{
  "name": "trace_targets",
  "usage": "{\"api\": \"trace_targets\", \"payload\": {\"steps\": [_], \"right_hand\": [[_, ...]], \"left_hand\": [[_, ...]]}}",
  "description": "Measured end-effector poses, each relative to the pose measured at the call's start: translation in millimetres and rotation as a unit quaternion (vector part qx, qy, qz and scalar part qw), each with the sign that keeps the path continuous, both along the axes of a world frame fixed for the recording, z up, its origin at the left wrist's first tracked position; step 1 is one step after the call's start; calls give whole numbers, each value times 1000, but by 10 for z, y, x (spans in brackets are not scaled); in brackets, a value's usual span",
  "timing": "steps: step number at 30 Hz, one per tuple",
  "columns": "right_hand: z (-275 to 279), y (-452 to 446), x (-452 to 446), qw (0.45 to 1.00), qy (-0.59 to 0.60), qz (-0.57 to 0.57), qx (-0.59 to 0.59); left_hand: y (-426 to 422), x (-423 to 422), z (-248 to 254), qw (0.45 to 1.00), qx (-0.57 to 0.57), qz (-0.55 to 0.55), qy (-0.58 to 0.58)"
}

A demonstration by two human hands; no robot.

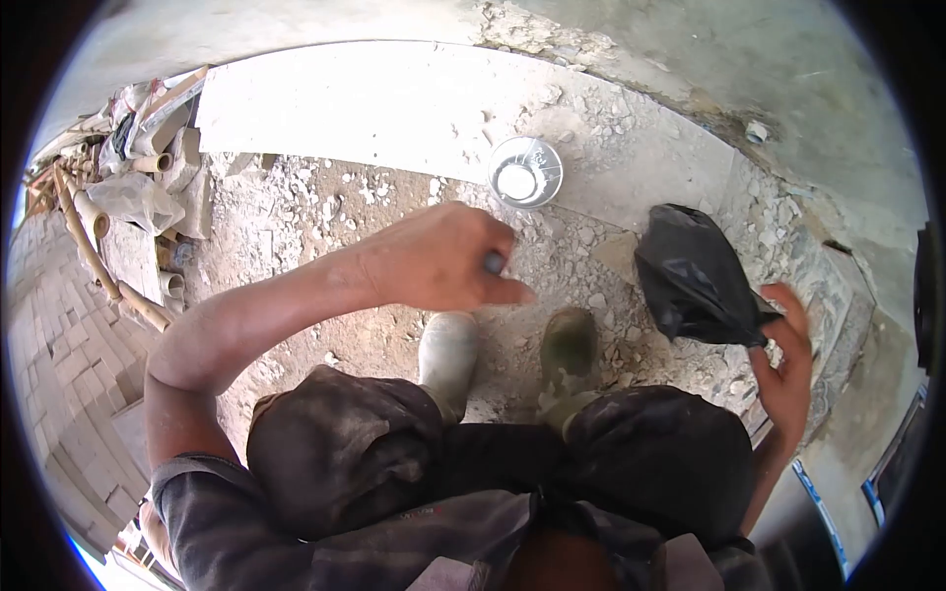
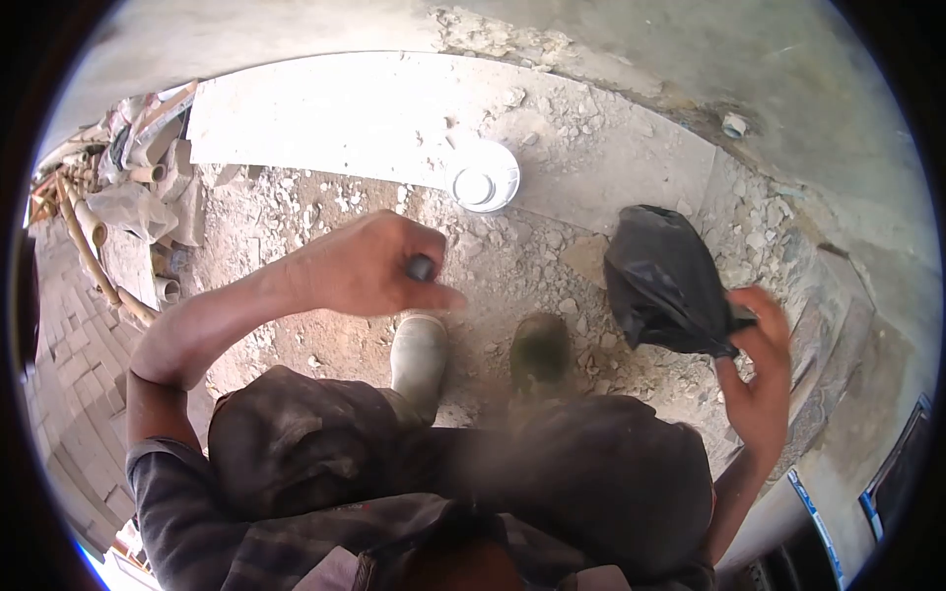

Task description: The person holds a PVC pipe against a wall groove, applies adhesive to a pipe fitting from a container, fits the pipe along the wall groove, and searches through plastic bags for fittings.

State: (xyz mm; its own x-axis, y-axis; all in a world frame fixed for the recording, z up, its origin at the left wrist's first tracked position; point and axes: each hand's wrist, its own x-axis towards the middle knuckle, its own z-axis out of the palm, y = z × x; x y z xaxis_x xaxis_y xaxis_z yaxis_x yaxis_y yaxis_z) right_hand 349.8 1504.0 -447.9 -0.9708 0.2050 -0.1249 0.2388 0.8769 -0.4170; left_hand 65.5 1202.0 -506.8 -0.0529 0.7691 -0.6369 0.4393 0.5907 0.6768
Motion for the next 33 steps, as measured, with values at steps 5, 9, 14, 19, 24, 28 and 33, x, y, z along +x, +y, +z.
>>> {"api": "trace_targets", "payload": {"steps": [5, 9, 14, 19, 24, 28, 33], "right_hand": [[-272, -313, -510, 969, -186, 72, -142], [-567, -682, -1473, 970, -81, 154, -170], [-1506, -928, -2122, 944, 12, 330, -13], [-1935, -1116, -2185, 935, 65, 346, 40], [-2023, -1235, -2037, 949, 94, 295, 50], [-1999, -1299, -2022, 971, 65, 229, 15], [-1831, -1298, -2075, 962, 101, 250, 45]], "left_hand": [[-242, -59, -1070, 936, 101, 100, 321], [-74, -72, -1192, 944, 59, 110, 307], [-74, -109, -1350, 948, 65, 111, 290], [-108, -163, -1629, 934, 182, 150, 270], [-98, -168, -1680, 922, 226, 143, 279], [-71, -188, -1662, 922, 221, 128, 292], [0, -142, -1531, 941, 133, 131, 281]]}}
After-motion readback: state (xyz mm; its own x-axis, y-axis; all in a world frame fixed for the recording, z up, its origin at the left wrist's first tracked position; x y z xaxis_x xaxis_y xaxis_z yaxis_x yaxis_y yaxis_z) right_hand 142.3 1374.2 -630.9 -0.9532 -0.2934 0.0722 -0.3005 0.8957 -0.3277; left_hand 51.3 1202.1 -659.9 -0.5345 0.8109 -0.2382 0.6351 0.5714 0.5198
